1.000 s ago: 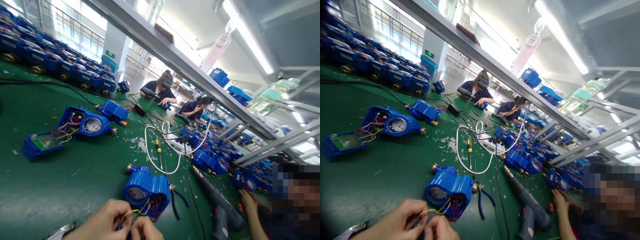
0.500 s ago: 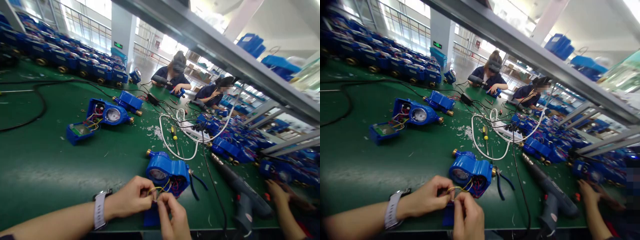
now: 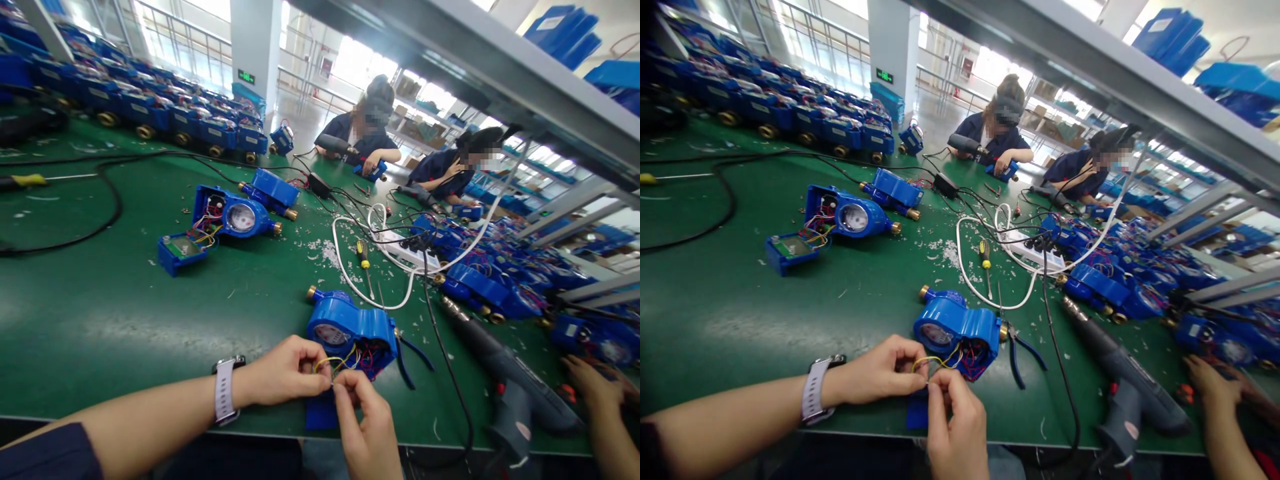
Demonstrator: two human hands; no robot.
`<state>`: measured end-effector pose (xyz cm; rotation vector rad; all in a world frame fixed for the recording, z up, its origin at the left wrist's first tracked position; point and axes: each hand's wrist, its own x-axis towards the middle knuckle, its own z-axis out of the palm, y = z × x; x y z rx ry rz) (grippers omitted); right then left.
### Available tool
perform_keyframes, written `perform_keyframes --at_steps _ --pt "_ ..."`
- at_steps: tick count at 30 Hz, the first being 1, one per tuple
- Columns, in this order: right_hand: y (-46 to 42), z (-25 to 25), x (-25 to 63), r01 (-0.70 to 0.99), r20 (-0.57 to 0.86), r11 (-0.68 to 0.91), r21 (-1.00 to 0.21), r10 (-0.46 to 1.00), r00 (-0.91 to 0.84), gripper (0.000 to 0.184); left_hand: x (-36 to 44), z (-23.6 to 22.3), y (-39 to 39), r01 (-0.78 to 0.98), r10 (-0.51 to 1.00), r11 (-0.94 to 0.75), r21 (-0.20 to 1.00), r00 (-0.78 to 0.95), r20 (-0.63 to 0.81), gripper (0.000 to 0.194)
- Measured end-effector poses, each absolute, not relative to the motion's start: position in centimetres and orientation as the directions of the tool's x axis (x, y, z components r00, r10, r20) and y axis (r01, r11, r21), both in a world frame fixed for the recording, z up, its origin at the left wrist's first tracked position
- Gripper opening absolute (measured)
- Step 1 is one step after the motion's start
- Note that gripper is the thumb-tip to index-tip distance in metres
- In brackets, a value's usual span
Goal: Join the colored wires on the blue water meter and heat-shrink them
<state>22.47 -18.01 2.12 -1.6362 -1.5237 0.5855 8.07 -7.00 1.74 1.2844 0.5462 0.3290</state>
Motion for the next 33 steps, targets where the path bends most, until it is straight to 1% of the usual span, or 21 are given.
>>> perform_keyframes --at_steps 5,7,8,10,12,19,23,26,33 --pt "-18.1 2.2 23.5 0.644 0.227 0.053 -0.763 0.955 0.19 0.02 8.1 1.4 -6.6 0.0 0.554 0.345 0.939 0.807 -0.203 0.022" --pt "-18.2 2.1 23.7 0.651 0.26 0.054 -0.757 0.939 0.225 0.018 8.1 1.2 -6.5 0.005 0.546 0.347 0.938 0.812 -0.206 0.023" --pt "-18.2 2.0 23.8 0.658 0.282 0.069 -0.75 0.933 0.224 0.021 8.1 1.1 -6.5 0.007 0.541 0.343 0.939 0.816 -0.203 0.024" --pt "-18.2 1.9 23.8 0.683 0.32 0.107 -0.722 0.927 0.193 0.024 8.1 0.9 -6.6 0.0 0.538 0.327 0.945 0.822 -0.186 0.026" --pt "-18.2 2.0 23.8 0.709 0.349 0.145 -0.69 0.925 0.151 0.024 8.1 0.8 -6.7 -0.012 0.54 0.316 0.949 0.825 -0.169 0.027" --pt "-17.9 2.6 23.7 0.742 0.423 0.215 -0.635 0.901 0.101 0.01 8.0 0.9 -7.0 -0.005 0.551 0.23 0.973 0.825 -0.126 0.031" --pt "-17.8 2.7 23.5 0.77 0.478 0.232 -0.595 0.872 0.107 0.008 7.9 1.2 -7.1 0.01 0.551 0.17 0.985 0.828 -0.103 0.031" --pt "-17.7 2.7 23.3 0.776 0.481 0.232 -0.587 0.871 0.103 0.009 7.8 1.3 -7.2 0.005 0.546 0.151 0.989 0.833 -0.088 0.031" --pt "-17.6 2.6 23.0 0.752 0.465 0.247 -0.611 0.881 0.088 0.011 7.6 1.5 -7.3 0.01 0.565 0.067 0.998 0.824 -0.047 0.027"
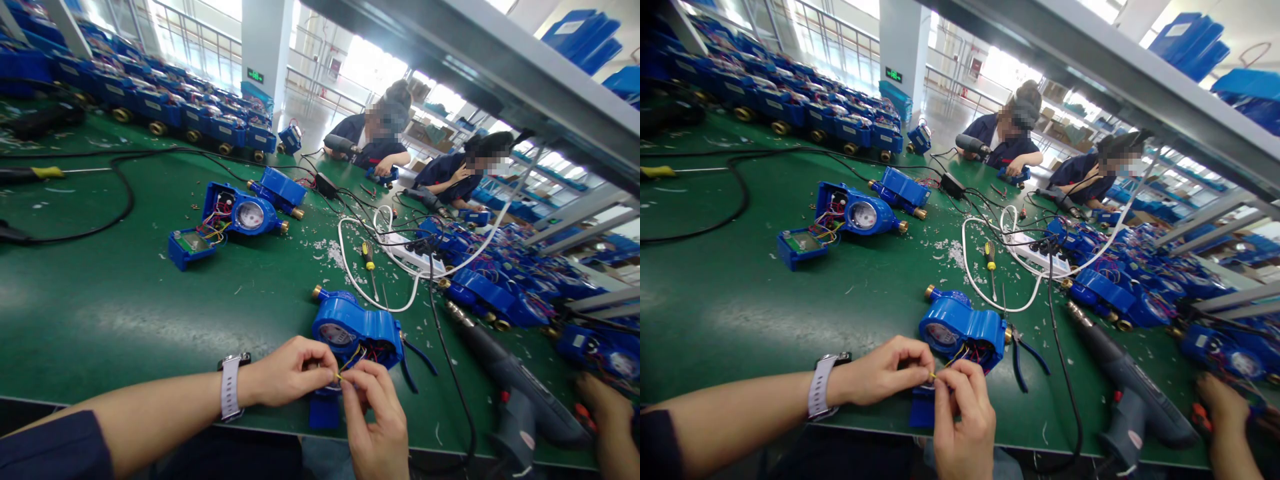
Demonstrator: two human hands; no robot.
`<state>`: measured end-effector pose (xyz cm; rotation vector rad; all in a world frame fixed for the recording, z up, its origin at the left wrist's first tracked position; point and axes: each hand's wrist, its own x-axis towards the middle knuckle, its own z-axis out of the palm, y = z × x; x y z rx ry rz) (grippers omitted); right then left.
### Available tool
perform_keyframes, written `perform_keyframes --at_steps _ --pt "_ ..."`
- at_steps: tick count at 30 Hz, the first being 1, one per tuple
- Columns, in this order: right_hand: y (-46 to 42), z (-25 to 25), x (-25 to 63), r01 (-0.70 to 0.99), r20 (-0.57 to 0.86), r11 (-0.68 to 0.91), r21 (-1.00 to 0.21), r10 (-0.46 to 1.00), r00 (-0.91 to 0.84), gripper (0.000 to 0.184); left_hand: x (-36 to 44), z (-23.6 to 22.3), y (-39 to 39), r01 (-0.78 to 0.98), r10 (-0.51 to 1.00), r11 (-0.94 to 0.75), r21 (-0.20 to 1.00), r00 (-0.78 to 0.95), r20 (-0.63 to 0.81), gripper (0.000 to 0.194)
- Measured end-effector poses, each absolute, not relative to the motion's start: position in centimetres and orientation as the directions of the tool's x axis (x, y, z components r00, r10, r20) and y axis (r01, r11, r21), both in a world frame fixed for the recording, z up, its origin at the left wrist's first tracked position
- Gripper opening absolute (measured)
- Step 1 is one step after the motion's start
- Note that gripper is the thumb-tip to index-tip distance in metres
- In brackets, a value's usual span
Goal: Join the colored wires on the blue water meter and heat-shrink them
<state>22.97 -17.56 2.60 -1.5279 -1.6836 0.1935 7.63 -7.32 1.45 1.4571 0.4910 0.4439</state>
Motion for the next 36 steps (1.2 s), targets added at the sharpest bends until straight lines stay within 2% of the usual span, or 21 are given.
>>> perform_keyframes --at_steps 13,24,29,36 --pt "-17.7 2.2 22.7 0.685 0.365 0.197 -0.701 0.925 0.108 0.017 8.0 1.6 -7.5 -0.033 0.557 0.079 0.996 0.831 -0.016 0.02" --pt "-17.8 2.2 22.7 0.656 0.379 0.232 -0.719 0.921 0.09 0.013 8.2 0.9 -7.7 -0.029 0.557 0.1 0.995 0.83 -0.031 0.025" --pt "-17.8 2.1 22.4 0.629 0.354 0.2 -0.751 0.927 0.127 0.015 8.1 1.1 -7.6 -0.044 0.571 0.112 0.993 0.821 -0.028 0.031" --pt "-17.8 2.0 22.8 0.617 0.301 0.144 -0.774 0.941 0.157 0.016 8.0 1.4 -7.3 -0.004 0.533 0.213 0.977 0.839 -0.113 0.016"
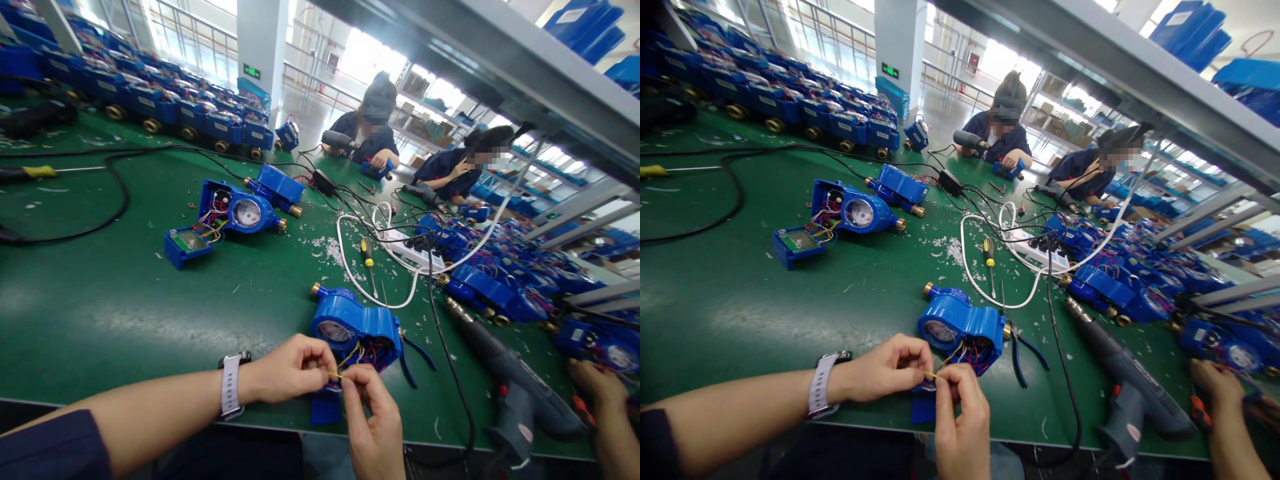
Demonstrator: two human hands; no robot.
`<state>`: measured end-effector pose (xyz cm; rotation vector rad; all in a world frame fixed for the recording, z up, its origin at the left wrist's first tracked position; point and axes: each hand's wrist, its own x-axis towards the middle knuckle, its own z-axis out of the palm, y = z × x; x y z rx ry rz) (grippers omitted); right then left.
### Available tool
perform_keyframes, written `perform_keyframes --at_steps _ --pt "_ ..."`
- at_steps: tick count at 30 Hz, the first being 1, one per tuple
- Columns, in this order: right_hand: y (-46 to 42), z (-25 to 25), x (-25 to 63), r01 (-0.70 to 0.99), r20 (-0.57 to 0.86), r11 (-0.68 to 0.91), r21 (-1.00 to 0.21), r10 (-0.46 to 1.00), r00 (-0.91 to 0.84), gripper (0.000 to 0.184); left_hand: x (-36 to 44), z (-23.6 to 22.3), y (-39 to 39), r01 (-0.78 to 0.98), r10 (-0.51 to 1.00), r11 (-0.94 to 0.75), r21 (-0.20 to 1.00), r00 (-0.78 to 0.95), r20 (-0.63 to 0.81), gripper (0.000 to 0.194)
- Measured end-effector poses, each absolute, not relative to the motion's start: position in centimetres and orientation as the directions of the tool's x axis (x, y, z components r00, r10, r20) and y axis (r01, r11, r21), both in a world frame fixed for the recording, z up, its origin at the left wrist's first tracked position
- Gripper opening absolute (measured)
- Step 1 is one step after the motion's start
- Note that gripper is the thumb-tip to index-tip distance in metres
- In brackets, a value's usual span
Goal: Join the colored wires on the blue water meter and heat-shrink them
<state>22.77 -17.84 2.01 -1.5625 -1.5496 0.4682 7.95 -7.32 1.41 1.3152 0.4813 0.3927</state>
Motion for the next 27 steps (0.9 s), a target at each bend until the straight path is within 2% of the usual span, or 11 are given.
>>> perform_keyframes --at_steps 18,22,27 --pt "-17.69 2.47 23.32 0.668 0.394 0.264 -0.696 0.918 0.048 0.014 8.07 0.36 -7.15 -0.016 0.551 0.264 0.964 0.823 -0.137 0.02" --pt "-17.71 2.48 23.37 0.717 0.442 0.293 -0.633 0.896 0.024 0.015 8.1 0.48 -7.2 -0.001 0.563 0.252 0.968 0.813 -0.146 0.019" --pt "-18.18 2.21 22.97 0.833 0.56 0.273 -0.48 0.827 0.052 0.012 8.18 0.7 -7.24 0.019 0.569 0.244 0.97 0.807 -0.159 0.017"
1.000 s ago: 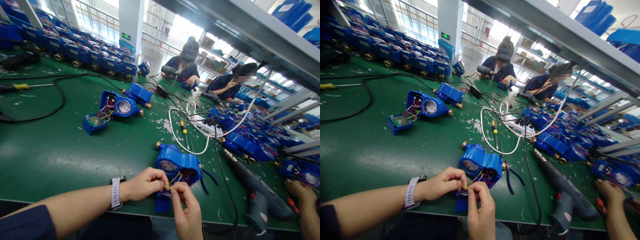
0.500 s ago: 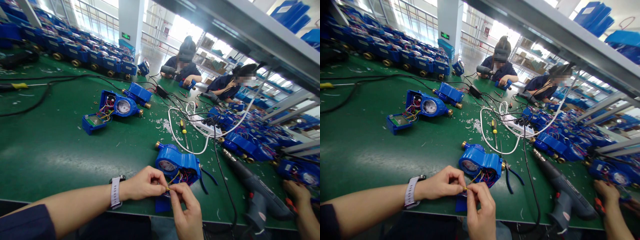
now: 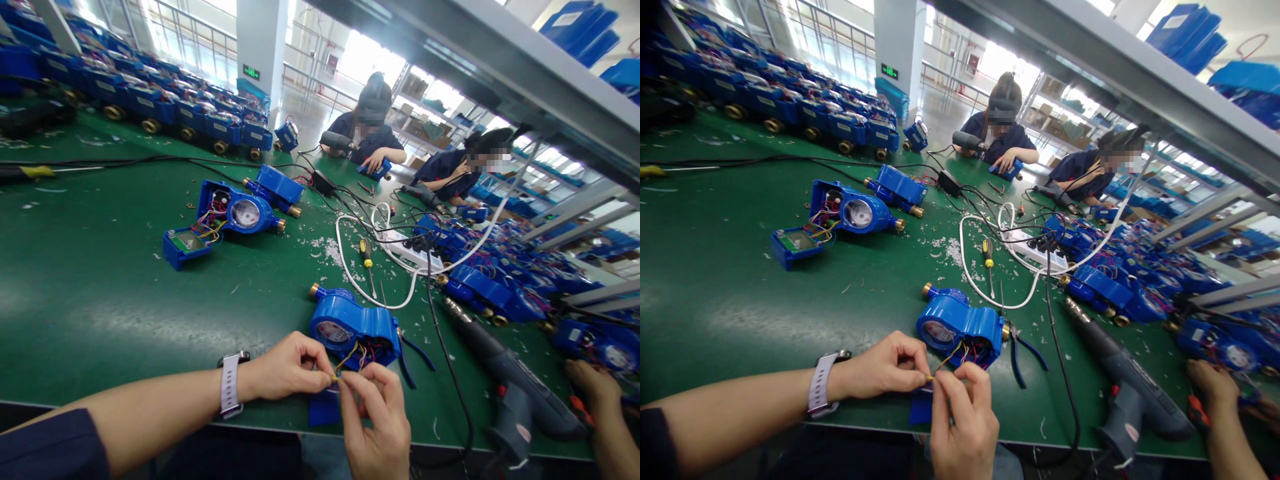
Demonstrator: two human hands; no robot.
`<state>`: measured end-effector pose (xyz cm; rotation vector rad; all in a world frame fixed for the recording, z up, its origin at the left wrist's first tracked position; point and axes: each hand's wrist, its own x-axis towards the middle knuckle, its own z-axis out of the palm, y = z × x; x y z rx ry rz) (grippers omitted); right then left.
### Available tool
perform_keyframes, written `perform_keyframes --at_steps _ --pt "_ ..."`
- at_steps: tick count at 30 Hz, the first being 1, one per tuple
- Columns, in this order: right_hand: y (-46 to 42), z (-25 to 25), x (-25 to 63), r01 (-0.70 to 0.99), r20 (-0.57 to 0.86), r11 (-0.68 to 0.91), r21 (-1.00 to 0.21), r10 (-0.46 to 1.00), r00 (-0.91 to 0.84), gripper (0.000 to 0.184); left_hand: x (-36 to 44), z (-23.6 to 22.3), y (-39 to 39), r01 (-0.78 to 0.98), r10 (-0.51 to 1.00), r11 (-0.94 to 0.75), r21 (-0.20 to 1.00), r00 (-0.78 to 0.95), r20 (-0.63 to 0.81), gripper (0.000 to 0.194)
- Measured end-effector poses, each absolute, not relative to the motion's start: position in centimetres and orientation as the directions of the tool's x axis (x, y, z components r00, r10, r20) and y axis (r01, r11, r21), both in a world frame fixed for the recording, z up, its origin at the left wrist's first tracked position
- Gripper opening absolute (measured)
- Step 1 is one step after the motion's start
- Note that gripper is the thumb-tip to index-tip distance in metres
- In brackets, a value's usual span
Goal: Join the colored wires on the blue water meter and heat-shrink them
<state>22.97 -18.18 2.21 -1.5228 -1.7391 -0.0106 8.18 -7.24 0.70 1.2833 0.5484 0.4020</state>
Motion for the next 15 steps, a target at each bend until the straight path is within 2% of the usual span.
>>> perform_keyframes --at_steps 8,13,15 --pt "-17.84 2.31 22.39 0.847 0.574 0.321 -0.423 0.819 -0.023 0.013 8.23 0.55 -7.42 0.03 0.591 0.22 0.975 0.791 -0.158 0.013" --pt "-17.81 2.83 22.56 0.914 0.566 0.33 -0.237 0.812 -0.146 0.013 8.17 0.67 -7.85 0.046 0.621 0.16 0.986 0.772 -0.137 0.011" --pt "-17.82 2.91 22.42 0.926 0.587 0.312 -0.211 0.798 -0.135 0.015 8.14 0.69 -7.98 0.038 0.643 0.111 0.993 0.759 -0.101 0.01"
